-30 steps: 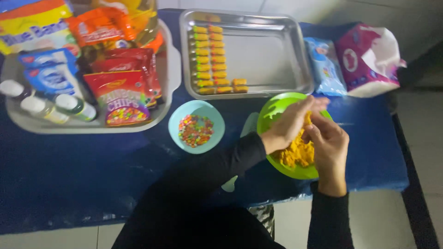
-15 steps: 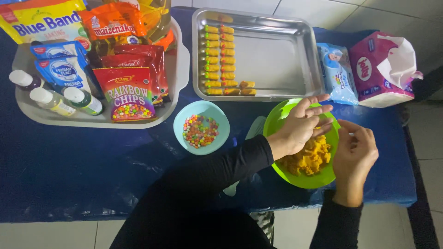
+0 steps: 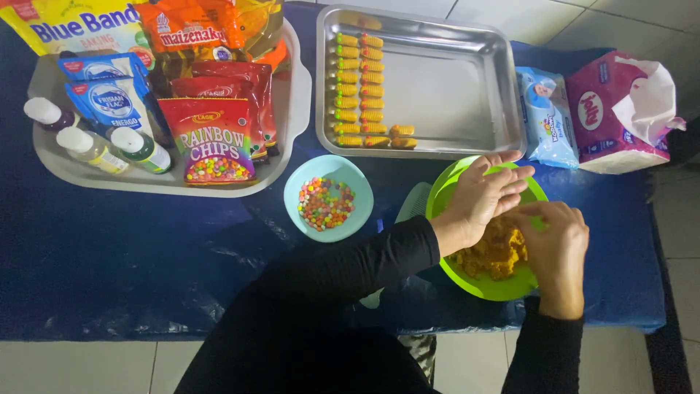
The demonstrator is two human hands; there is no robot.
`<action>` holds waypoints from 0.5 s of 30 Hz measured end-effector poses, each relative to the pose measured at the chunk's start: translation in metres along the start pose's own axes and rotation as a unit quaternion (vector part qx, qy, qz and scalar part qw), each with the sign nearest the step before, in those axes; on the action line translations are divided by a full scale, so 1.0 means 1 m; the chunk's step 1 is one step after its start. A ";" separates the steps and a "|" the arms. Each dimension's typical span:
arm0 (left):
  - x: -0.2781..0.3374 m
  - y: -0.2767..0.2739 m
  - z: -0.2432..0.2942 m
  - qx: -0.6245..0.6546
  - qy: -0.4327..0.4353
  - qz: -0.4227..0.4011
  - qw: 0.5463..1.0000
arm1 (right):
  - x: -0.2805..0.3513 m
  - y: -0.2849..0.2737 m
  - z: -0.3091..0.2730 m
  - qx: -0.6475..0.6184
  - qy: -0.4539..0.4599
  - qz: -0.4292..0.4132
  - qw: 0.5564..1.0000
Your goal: Shaping yellow dough into textured cylinders using a comb and placing them on a tray
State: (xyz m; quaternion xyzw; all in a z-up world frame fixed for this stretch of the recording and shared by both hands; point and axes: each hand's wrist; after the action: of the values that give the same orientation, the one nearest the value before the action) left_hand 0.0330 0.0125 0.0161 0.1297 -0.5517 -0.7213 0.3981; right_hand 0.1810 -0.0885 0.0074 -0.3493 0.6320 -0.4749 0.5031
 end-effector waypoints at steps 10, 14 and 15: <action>-0.008 -0.006 -0.027 0.036 0.008 -0.082 0.996 | 0.017 -0.007 -0.069 -0.161 -0.035 0.203 0.965; 0.005 -0.005 -0.007 0.023 0.008 -0.068 0.997 | 0.023 -0.027 -0.093 -0.129 -0.062 0.162 0.976; 0.004 -0.005 -0.005 0.026 0.005 -0.075 0.997 | 0.025 -0.032 -0.093 -0.139 -0.066 0.145 0.977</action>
State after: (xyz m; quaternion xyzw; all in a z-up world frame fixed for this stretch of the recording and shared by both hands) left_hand 0.0314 0.0060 0.0108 0.1845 -0.5570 -0.7340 0.3420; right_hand 0.0836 -0.0978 0.0339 -0.3511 0.7008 -0.2807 0.5540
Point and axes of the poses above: each hand's wrist, its own x-axis away from the middle knuckle, its own y-axis out of the palm, z = x × y, and after that the axes turned 8 degrees about x, right-handed
